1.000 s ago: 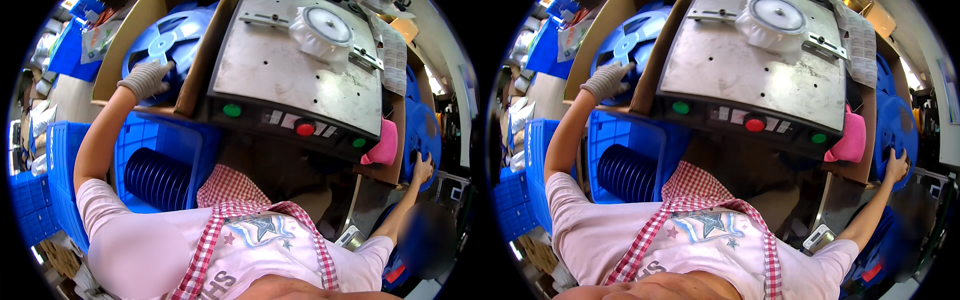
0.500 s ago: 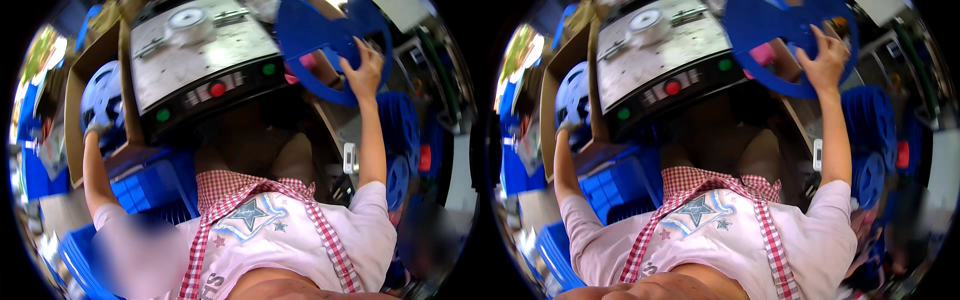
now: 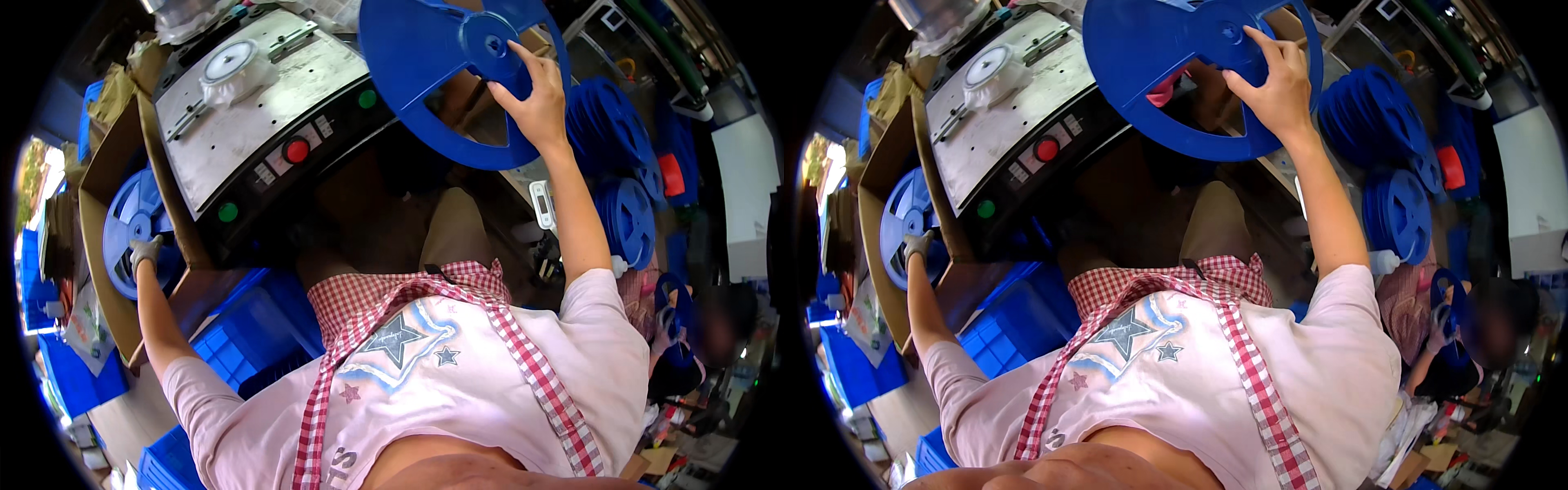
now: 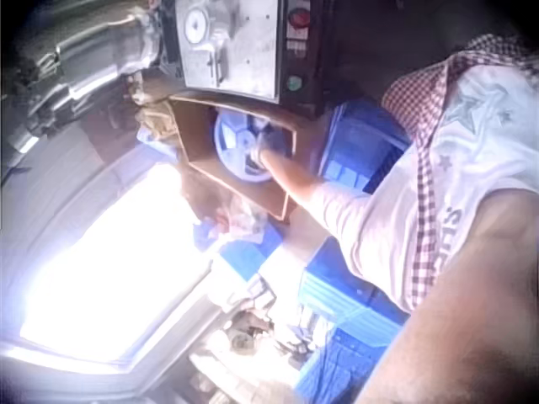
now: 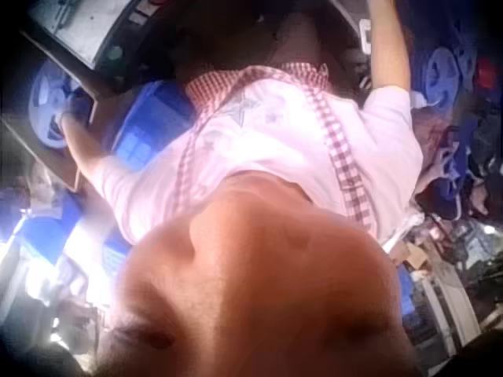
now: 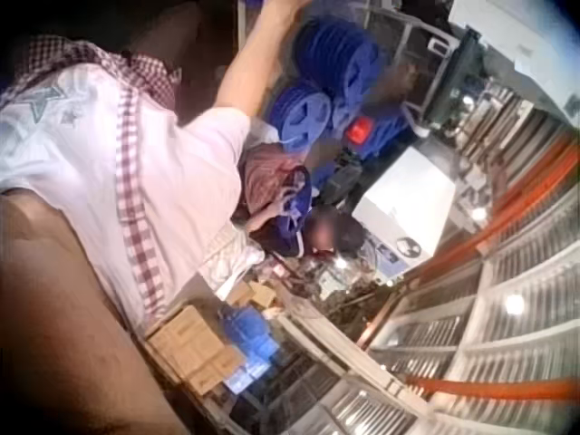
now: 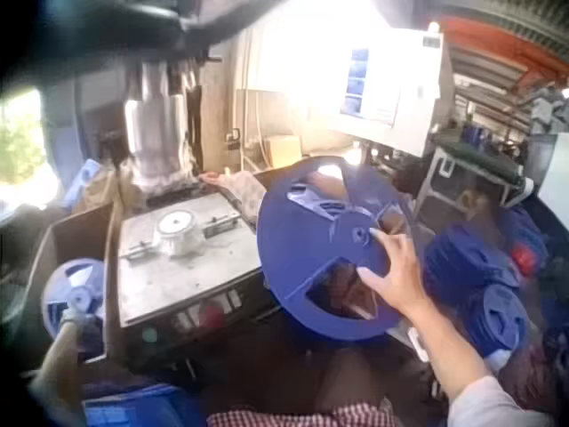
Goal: The person repeatedly picks up blue plastic reels from a blue crate, places them onto a machine platform, and then removes them to place them into a cardboard box. The person wears gloves and a checkered apron while performing this repetitive handling task in a workshop environment.
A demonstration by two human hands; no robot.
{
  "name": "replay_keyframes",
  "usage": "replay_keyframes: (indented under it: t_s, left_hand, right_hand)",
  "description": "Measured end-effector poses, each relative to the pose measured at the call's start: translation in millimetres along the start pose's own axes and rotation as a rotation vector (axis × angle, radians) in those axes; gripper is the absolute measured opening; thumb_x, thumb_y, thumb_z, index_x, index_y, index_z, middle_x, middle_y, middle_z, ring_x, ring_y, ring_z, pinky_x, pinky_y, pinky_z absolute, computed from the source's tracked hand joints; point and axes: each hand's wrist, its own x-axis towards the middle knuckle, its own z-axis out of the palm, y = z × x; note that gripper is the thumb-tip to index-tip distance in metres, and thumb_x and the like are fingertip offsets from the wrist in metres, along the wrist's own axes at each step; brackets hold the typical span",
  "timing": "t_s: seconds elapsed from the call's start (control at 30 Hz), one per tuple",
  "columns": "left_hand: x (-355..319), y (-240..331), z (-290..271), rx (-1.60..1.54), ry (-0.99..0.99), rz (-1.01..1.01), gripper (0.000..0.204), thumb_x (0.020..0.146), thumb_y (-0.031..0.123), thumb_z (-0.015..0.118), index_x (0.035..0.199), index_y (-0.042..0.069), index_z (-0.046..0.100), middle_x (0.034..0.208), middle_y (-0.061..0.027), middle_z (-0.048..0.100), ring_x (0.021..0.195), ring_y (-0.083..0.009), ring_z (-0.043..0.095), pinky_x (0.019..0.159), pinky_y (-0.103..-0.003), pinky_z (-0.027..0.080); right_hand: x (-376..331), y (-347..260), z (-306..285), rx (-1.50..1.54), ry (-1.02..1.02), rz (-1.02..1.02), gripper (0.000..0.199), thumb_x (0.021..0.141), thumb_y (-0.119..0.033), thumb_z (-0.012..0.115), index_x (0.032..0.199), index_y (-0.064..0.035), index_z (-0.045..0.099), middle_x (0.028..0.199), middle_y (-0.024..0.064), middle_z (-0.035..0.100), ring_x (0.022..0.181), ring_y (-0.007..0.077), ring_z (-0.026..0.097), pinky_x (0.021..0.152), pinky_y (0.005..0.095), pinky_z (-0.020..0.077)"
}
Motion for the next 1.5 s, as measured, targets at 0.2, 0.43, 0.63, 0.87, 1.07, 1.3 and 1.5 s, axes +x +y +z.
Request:
replay_keyframes:
  t_s: [0.2, 0.43, 0.63, 0.87, 1.07, 1.3, 1.5]
  left_hand:
    - [-43, 4, -44, 0.09, 0.194, -0.025, 0.09, 0.073, 0.044, 0.069, 0.145, 0.01, 0.025, 0.13, -0.0249, 0.052, 0.121, -0.0412, 0.05, 0.101, -0.05, 0.039]
    - [6, -70, -89, -0.699, 0.74, 0.479, 0.081, 0.081, 0.052, 0.061, 0.141, 0.008, 0.028, 0.113, -0.0299, 0.059, 0.103, -0.0453, 0.059, 0.086, -0.047, 0.045]
    - [-250, 71, -55, -1.894, -0.292, 0.658, 0.054, 0.091, 0.019, 0.056, 0.139, 0.013, 0.031, 0.091, -0.0072, 0.058, 0.076, -0.0167, 0.064, 0.063, -0.028, 0.051]
    - [-328, 137, 64, -2.244, -0.58, 0.845, 0.065, 0.094, 0.011, 0.054, 0.148, 0.016, 0.019, 0.086, 0.0005, 0.046, 0.07, -0.0038, 0.045, 0.068, -0.016, 0.045]
    - [-345, 140, 48, -2.013, -0.647, 0.847, 0.047, 0.095, 0.018, 0.053, 0.136, 0.006, 0.033, 0.086, 0.0021, 0.049, 0.072, -0.0039, 0.05, 0.07, -0.015, 0.047]
    - [-360, 155, 25, -1.829, -0.178, 0.954, 0.063, 0.092, 0.024, 0.06, 0.145, 0.017, 0.028, 0.087, -0.0013, 0.059, 0.076, -0.0081, 0.059, 0.069, -0.019, 0.053]
    - [-355, 140, 28, -1.709, -0.257, 0.921, 0.075, 0.09, 0.023, 0.063, 0.149, 0.017, 0.017, 0.094, -0.0031, 0.058, 0.08, -0.0098, 0.058, 0.074, -0.024, 0.052]
  right_hand:
    - [7, -12, -11, 0.319, 0.042, 0.13, 0.058, 0.073, -0.032, 0.074, 0.125, -0.0136, 0.057, 0.105, 0.012, 0.057, 0.099, 0.0261, 0.056, 0.087, 0.0362, 0.0452]
    - [-1, -67, 7, 1.153, -0.12, 0.444, 0.048, 0.084, -0.019, 0.06, 0.127, -0.0026, 0.049, 0.103, 0.0095, 0.057, 0.09, 0.0162, 0.056, 0.083, 0.0309, 0.0454]
    - [-22, -151, 87, 1.654, -0.471, 0.608, 0.045, 0.088, -0.019, 0.051, 0.129, -0.0013, 0.045, 0.101, 0.0121, 0.058, 0.085, 0.0166, 0.058, 0.078, 0.0292, 0.047]
    - [-36, -211, 112, 1.413, -0.719, 0.167, 0.056, 0.084, -0.035, 0.063, 0.132, -0.0083, 0.051, 0.097, 0.0047, 0.048, 0.082, 0.0108, 0.052, 0.071, 0.0241, 0.0449]
    - [-43, -204, 122, 1.401, -0.656, 0.169, 0.056, 0.086, -0.036, 0.062, 0.132, -0.0077, 0.05, 0.096, 0.0046, 0.048, 0.084, 0.0113, 0.053, 0.074, 0.0244, 0.0443]
    - [-41, -209, 104, 1.38, -0.64, 0.211, 0.056, 0.087, -0.032, 0.06, 0.135, -0.0061, 0.047, 0.092, 0.0027, 0.054, 0.084, 0.0093, 0.053, 0.077, 0.0233, 0.0425]
    - [-45, -211, 105, 1.441, -0.71, 0.291, 0.055, 0.088, -0.032, 0.058, 0.135, -0.0075, 0.046, 0.092, 0.0007, 0.054, 0.082, 0.0067, 0.052, 0.074, 0.02, 0.0418]
